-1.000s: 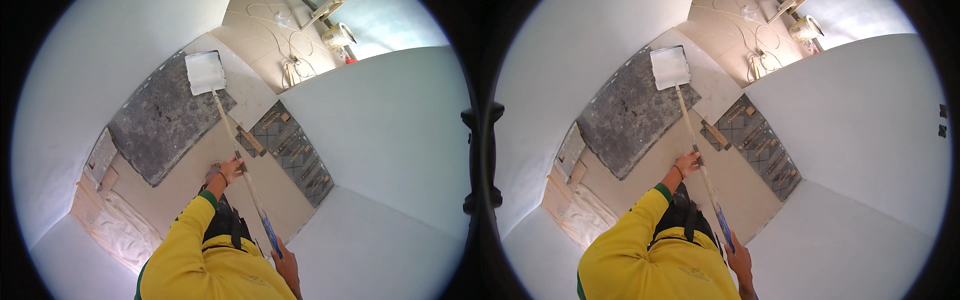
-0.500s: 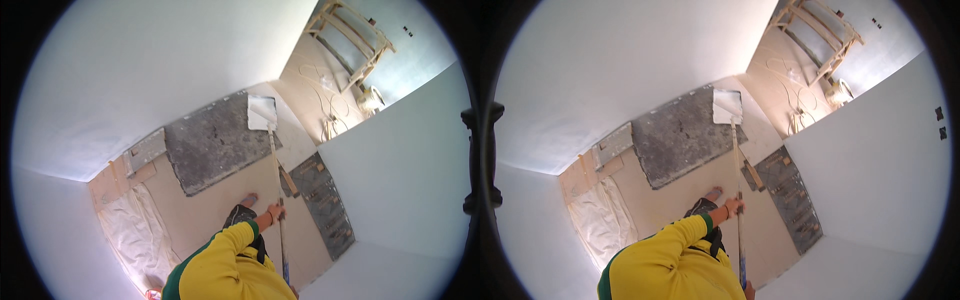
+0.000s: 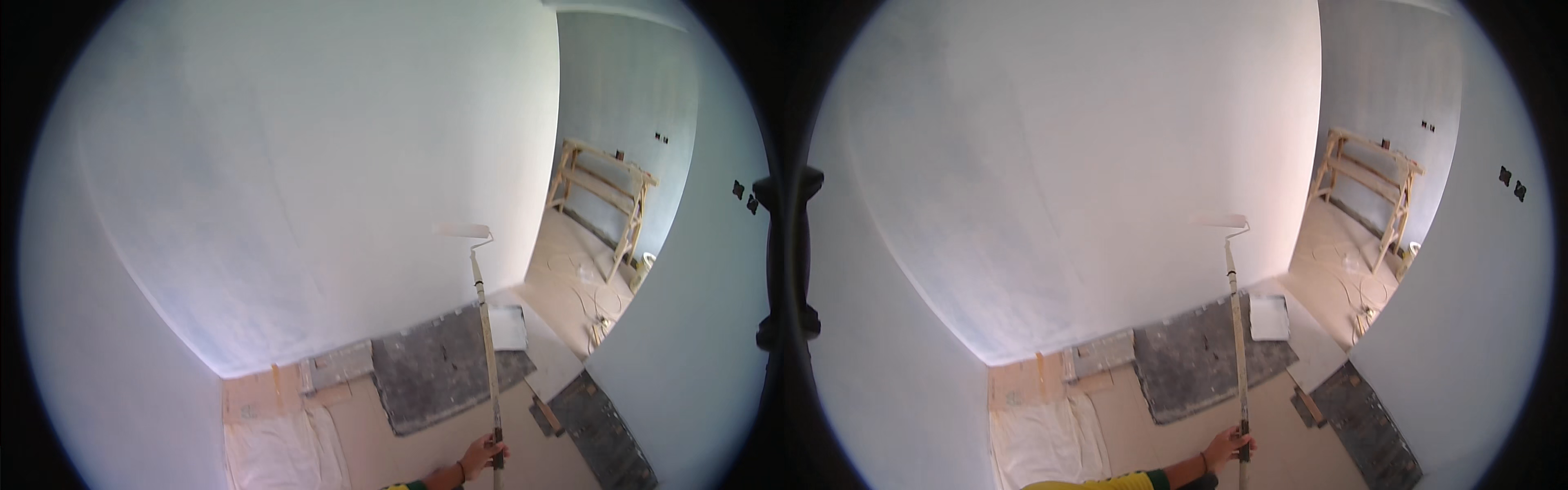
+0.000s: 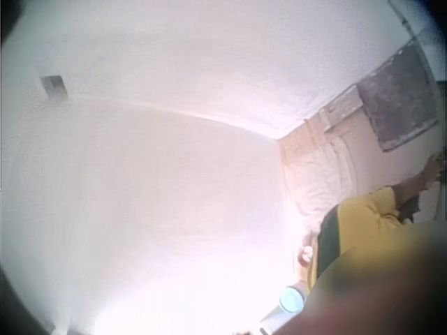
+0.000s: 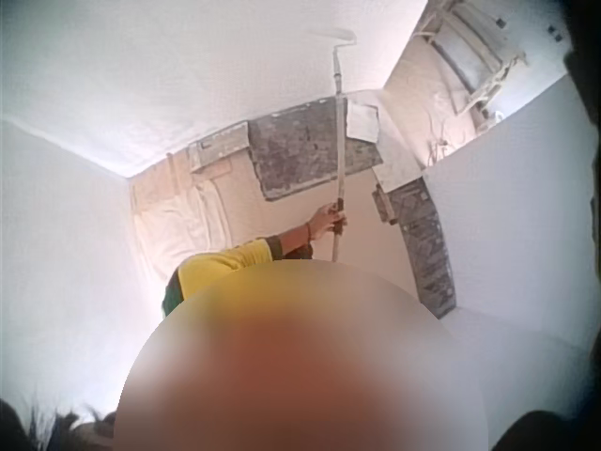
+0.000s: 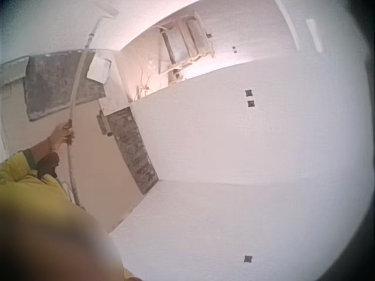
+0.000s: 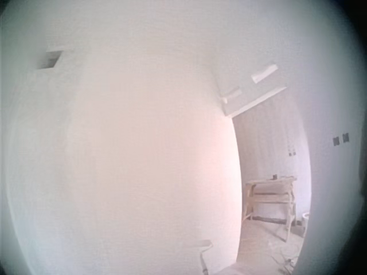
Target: The person paints a wall white using a roller on an extension pole. They repeatedly dip the roller into a paint tray and apply paint to the wall surface. The person also handles a white bucket labeled 'WATER PROOF', opening and closing its lid, and moves it within the room.
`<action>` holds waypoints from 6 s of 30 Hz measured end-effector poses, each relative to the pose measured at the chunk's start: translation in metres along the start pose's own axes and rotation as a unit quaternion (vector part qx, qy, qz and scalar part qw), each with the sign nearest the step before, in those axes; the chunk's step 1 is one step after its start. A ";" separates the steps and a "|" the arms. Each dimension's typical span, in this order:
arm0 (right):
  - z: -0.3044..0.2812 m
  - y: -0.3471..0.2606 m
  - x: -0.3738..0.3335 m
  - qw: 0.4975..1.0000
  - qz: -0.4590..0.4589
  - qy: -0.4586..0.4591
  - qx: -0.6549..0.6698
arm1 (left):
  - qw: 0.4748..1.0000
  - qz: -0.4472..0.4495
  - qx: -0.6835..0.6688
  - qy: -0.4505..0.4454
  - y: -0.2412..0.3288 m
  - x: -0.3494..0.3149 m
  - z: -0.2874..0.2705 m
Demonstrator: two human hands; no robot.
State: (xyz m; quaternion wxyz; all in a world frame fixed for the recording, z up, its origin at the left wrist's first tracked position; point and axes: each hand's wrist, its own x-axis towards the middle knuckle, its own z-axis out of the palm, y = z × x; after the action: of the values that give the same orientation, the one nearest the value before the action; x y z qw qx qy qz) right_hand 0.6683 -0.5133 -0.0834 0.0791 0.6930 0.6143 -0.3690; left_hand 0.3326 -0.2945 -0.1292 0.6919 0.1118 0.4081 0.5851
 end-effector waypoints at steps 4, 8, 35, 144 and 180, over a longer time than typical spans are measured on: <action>0.027 -0.010 -0.032 1.000 0.024 -0.001 0.015 | 0.998 0.022 0.039 -0.037 0.065 -0.091 0.002; 0.055 -0.013 -0.051 0.992 -0.104 -0.057 0.047 | 0.976 0.209 0.056 0.038 0.140 -0.174 0.001; 0.430 -0.162 -0.284 0.935 -0.240 -0.079 0.250 | 0.863 0.483 0.135 0.057 0.462 -0.649 -0.247; 0.268 -0.534 -0.610 0.916 -0.395 -0.030 -0.062 | 0.853 0.483 0.182 0.081 0.910 -0.825 -0.149; 0.069 -1.028 -0.707 0.735 -0.535 -0.083 0.407 | 0.397 0.648 0.609 0.228 1.022 -0.878 -0.105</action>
State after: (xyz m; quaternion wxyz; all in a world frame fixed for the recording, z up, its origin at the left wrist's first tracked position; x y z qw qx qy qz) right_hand -0.2766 -0.8738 0.6514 -0.3703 0.1822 0.6660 -0.6213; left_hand -0.4590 -0.8229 0.8302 -0.2658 0.5964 0.6039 0.4571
